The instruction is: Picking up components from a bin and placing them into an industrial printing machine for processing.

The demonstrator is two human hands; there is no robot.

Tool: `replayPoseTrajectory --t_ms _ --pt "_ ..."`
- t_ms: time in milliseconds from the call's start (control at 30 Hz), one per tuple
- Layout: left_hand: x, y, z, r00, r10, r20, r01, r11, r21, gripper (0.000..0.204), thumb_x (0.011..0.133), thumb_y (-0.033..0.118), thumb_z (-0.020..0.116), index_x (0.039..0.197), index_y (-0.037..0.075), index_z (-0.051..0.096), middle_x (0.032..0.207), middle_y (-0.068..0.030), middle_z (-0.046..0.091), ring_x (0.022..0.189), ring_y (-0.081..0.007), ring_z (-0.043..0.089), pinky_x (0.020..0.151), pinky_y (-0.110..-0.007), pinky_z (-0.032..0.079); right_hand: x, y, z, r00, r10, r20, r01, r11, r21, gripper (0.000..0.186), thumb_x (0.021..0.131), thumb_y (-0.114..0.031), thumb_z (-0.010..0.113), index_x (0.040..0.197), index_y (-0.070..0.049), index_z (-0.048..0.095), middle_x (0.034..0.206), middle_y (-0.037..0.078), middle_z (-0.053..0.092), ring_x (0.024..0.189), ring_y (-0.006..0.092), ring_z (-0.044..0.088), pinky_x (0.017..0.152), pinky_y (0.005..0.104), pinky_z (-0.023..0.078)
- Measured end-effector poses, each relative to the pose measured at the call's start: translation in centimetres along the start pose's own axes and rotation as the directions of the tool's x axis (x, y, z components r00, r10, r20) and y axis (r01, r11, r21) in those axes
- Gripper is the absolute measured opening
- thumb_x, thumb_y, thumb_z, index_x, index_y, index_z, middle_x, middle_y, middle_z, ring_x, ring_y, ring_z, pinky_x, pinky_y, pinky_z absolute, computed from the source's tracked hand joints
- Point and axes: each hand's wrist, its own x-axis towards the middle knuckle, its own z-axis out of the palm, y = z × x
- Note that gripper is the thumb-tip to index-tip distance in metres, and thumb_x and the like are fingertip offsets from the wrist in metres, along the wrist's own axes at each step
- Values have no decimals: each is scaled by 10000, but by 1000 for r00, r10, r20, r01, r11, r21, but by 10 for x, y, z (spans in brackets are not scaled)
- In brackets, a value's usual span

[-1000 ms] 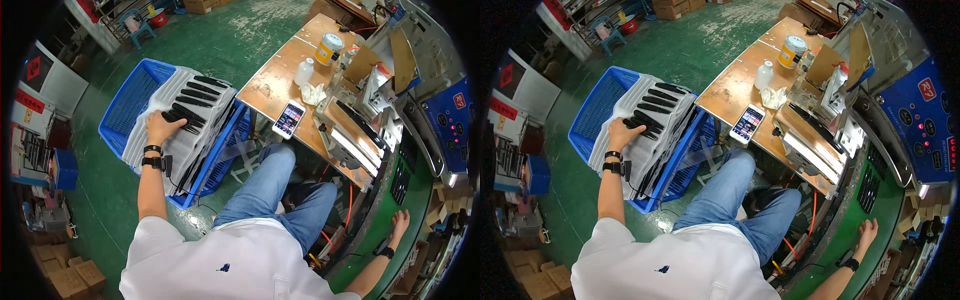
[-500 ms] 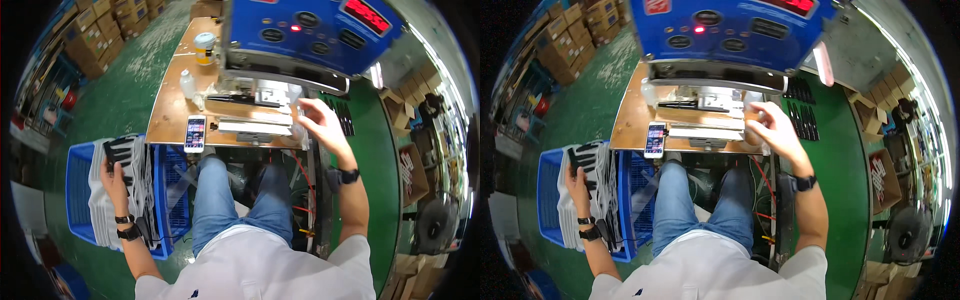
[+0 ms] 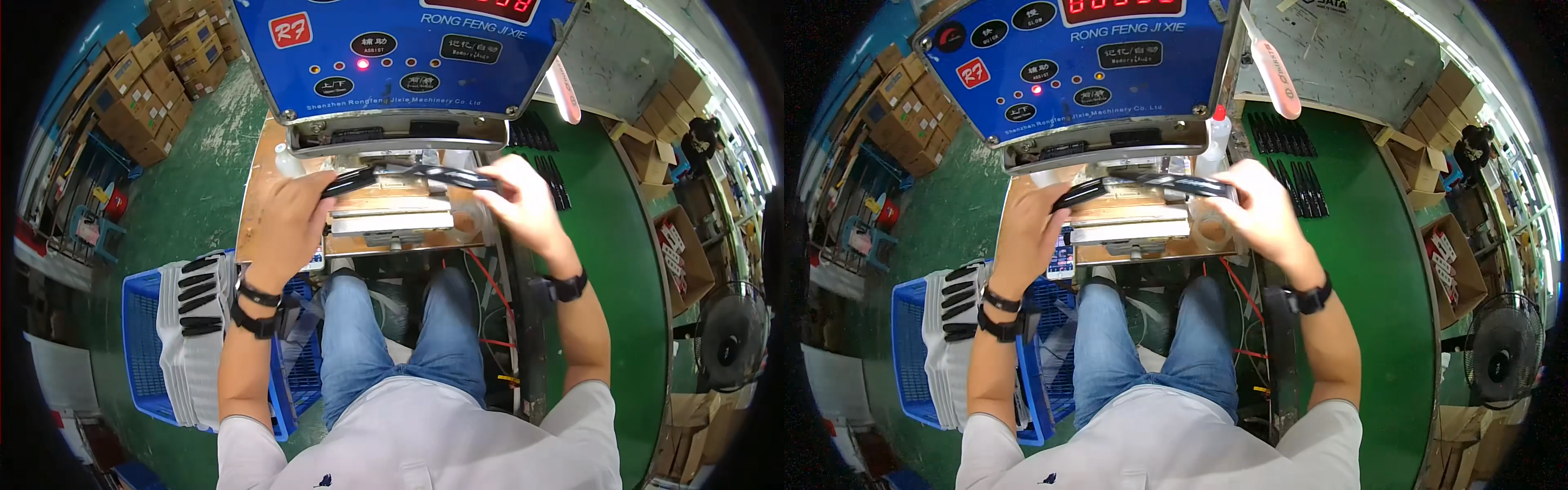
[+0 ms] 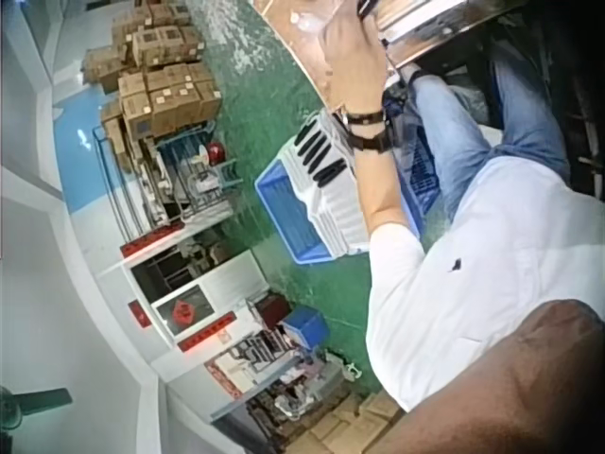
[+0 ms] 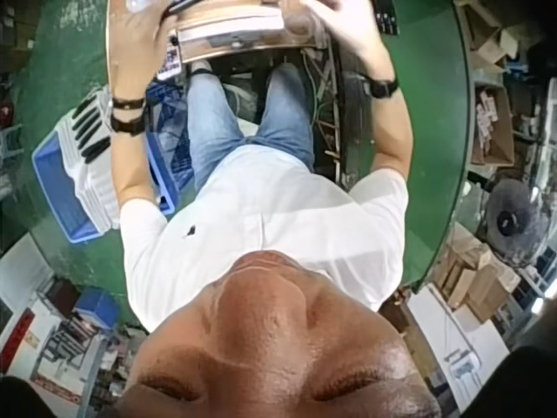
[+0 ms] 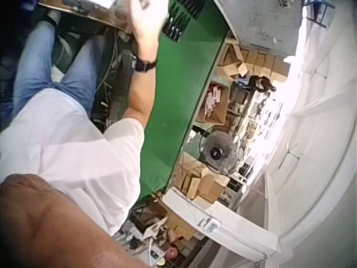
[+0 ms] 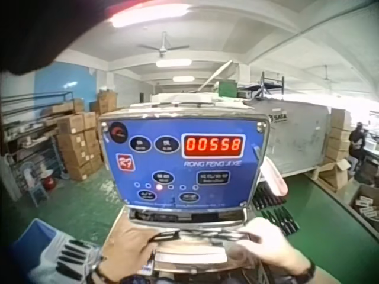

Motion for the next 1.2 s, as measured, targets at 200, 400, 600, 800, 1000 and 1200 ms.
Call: replayPoseTrajectory --t_ms 200,400,600,800,1000,1200 --pt "33 9 50 975 173 143 -194 969 150 409 1001 226 670 1374 62 633 1322 -121 697 1262 -291 620 1106 -510 414 -118 143 -84 707 636 -310 -645 760 88 256 908 -170 819 1056 36 780 830 -22 645 727 63 540 631 262 426" --pt "14 19 37 989 116 95 -140 945 297 451 998 313 672 1382 80 634 1441 -137 622 1324 -313 574 1125 -522 397 -208 259 -134 586 703 -402 -804 443 -397 412 892 -365 776 927 45 755 773 224 692 707 362 665 692 465 509" --pt "-73 -23 -28 992 -94 -83 104 987 126 470 952 303 732 1341 52 648 1383 -182 632 1300 -371 577 1094 -503 443 -215 318 -125 730 643 -232 -611 461 -644 363 941 -251 677 1062 86 738 1000 326 720 986 509 685 875 526 534" --pt "-257 -124 -117 610 -671 -422 790 466 399 715 857 481 813 1333 -24 640 1323 -218 658 1257 -425 575 1068 -514 460 -189 376 -115 714 694 -89 -576 511 -639 431 944 -173 627 1284 90 659 1206 332 702 1138 499 658 991 501 509" --pt "-324 -139 -146 169 -883 -437 858 -87 507 1092 664 730 868 1389 -36 587 1526 -208 520 1424 -412 437 1116 -625 395 -203 399 -124 847 446 -290 -494 456 -740 579 930 -130 637 1475 36 531 1207 276 713 1102 484 664 969 496 514" --pt "-322 -129 -157 133 -917 -375 906 -41 421 1107 636 751 875 1359 -38 590 1515 -243 513 1455 -431 416 1128 -650 383 -125 268 -92 726 686 -48 -662 677 -323 550 929 -53 684 1453 47 549 931 44 531 825 132 496 794 277 492"
